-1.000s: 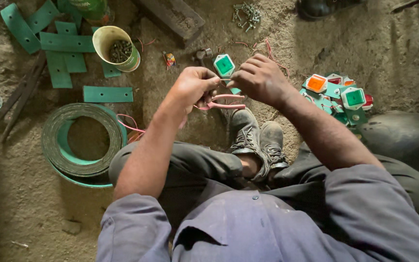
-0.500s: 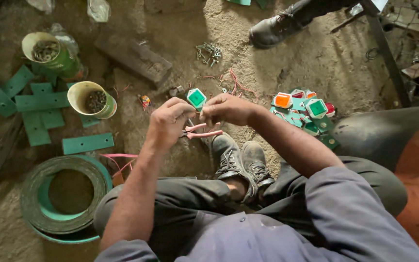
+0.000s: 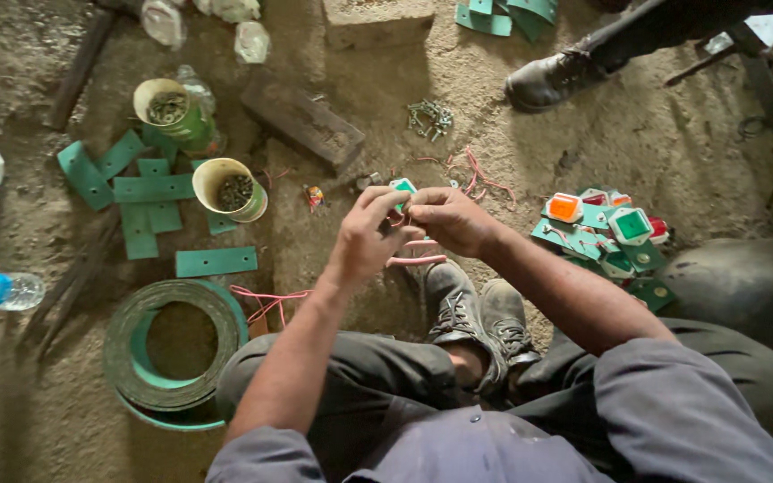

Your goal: The person sits on the floor and assembles small electrical components. They use pliers to strip and cut pink wires, then attach the wires to green plastic bases with colored lenses. The person handles screws and washers from a container and places assembled units into a pile.

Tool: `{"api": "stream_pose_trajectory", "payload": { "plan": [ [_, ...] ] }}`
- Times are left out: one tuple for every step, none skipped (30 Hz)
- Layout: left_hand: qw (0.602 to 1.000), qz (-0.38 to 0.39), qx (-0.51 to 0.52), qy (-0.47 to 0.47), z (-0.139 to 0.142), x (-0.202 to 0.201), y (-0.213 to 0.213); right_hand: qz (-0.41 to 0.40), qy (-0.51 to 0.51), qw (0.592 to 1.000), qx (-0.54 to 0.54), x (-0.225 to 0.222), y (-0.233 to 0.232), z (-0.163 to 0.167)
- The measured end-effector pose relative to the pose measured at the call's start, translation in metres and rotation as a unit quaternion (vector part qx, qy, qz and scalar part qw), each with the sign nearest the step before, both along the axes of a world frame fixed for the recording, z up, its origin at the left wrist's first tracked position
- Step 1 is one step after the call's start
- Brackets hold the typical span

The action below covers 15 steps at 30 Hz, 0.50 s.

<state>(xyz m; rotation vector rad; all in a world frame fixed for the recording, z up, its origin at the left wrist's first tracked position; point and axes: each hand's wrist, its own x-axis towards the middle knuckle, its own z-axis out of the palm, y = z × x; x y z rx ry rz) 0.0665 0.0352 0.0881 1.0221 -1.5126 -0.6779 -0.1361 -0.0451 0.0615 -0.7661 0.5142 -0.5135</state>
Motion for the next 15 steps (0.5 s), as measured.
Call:
{"api": "stream_pose_trajectory", "payload": {
  "plan": [
    [0.999, 0.018, -0.028, -0.020, 0.003, -0.002, -0.001, -0.006, 0.012, 1.000, 0.001, 0.000, -0.001, 0.000],
    [0.997, 0.035, -0.056, -0.039, 0.005, -0.002, -0.001, -0.012, 0.024, 1.000, 0.001, 0.001, -0.002, 0.001],
    [0.992, 0.053, -0.080, -0.084, 0.007, -0.001, -0.001, -0.013, 0.032, 0.999, -0.002, 0.003, -0.003, 0.001],
    [0.984, 0.071, -0.104, -0.128, 0.009, -0.001, -0.001, -0.015, 0.041, 0.999, -0.004, 0.002, -0.004, 0.002],
    [0.973, 0.089, -0.126, -0.173, 0.010, -0.001, 0.000, -0.016, 0.049, 0.999, -0.006, 0.003, -0.005, 0.003],
    [0.967, 0.084, -0.134, -0.202, 0.011, 0.001, 0.001, -0.017, 0.060, 0.998, -0.001, 0.004, -0.005, 0.003],
    [0.960, 0.078, -0.142, -0.230, 0.012, 0.003, 0.002, -0.019, 0.071, 0.997, 0.003, 0.004, -0.005, 0.004],
    [0.952, 0.072, -0.150, -0.258, 0.012, 0.004, 0.002, -0.021, 0.082, 0.996, 0.007, 0.003, -0.006, 0.004],
    [0.951, 0.073, -0.153, -0.257, 0.012, 0.004, 0.003, -0.025, 0.097, 0.995, -0.004, 0.003, -0.006, 0.004],
    [0.951, 0.075, -0.157, -0.256, 0.010, 0.004, 0.003, -0.029, 0.111, 0.993, -0.015, 0.004, -0.007, 0.003],
    [0.950, 0.077, -0.161, -0.256, 0.008, 0.004, 0.003, -0.033, 0.126, 0.991, -0.026, 0.005, -0.007, 0.001],
    [0.966, 0.072, -0.124, -0.217, 0.005, 0.002, 0.003, -0.033, 0.131, 0.991, -0.018, 0.004, -0.008, 0.000],
    [0.978, 0.067, -0.088, -0.178, 0.001, 0.000, 0.003, -0.033, 0.135, 0.990, -0.010, 0.004, -0.008, -0.002],
    [0.987, 0.061, -0.051, -0.138, -0.003, -0.002, 0.001, -0.033, 0.140, 0.990, -0.002, 0.003, -0.009, -0.003],
    [0.994, 0.052, -0.025, -0.090, -0.008, -0.002, -0.001, -0.025, 0.143, 0.989, -0.010, 0.002, -0.010, -0.004]
  ]
}}
